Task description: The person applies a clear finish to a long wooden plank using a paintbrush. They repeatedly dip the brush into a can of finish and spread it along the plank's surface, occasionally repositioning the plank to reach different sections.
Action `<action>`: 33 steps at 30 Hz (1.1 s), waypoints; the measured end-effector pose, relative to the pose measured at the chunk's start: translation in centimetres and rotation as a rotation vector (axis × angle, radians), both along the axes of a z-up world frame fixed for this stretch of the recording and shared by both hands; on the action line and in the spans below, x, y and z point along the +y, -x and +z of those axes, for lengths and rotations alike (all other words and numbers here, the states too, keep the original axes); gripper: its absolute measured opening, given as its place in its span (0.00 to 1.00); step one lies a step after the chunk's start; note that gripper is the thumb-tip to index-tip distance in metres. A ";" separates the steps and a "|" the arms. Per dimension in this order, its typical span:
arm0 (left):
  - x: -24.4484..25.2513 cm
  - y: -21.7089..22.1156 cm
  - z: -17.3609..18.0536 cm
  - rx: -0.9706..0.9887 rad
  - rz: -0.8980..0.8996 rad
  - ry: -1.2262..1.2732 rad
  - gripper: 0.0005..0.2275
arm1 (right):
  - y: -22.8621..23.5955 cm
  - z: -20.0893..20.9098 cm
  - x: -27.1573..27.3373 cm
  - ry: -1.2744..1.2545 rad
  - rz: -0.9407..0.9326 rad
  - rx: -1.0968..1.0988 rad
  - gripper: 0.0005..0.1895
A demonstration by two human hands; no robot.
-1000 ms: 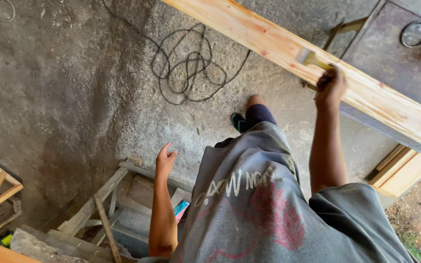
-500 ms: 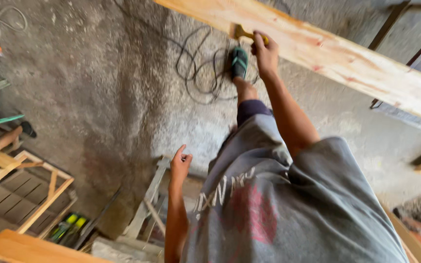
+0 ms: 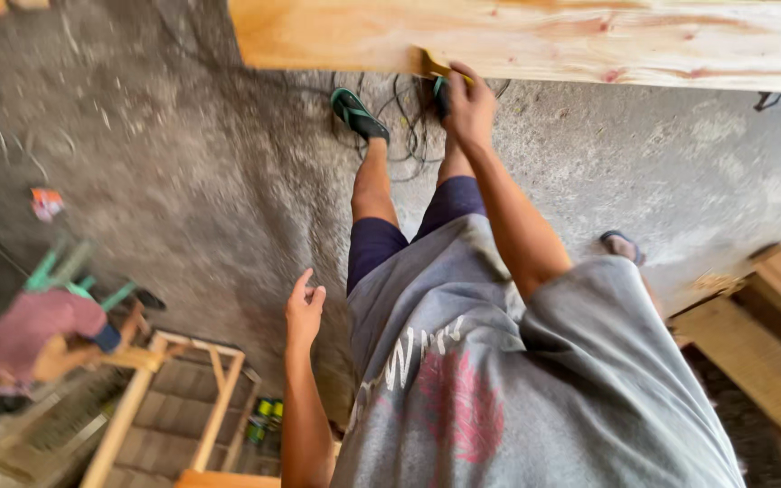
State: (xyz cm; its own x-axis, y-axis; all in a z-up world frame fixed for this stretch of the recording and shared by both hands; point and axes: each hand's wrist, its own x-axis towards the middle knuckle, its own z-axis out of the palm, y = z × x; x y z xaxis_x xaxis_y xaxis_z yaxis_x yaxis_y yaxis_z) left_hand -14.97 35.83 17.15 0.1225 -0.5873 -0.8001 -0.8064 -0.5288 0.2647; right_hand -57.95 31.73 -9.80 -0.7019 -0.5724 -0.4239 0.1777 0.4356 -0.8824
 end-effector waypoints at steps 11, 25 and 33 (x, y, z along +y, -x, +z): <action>-20.9 1.3 -5.9 0.078 -0.578 0.047 0.23 | 12.3 1.4 18.0 -0.167 -0.535 0.581 0.13; -27.3 -3.8 -6.9 0.058 -0.639 0.051 0.23 | -16.4 8.5 -9.3 -0.027 -0.089 0.498 0.17; -28.5 -5.6 -7.0 0.037 -0.595 0.030 0.23 | -3.2 1.2 -2.0 -0.299 -0.323 0.550 0.10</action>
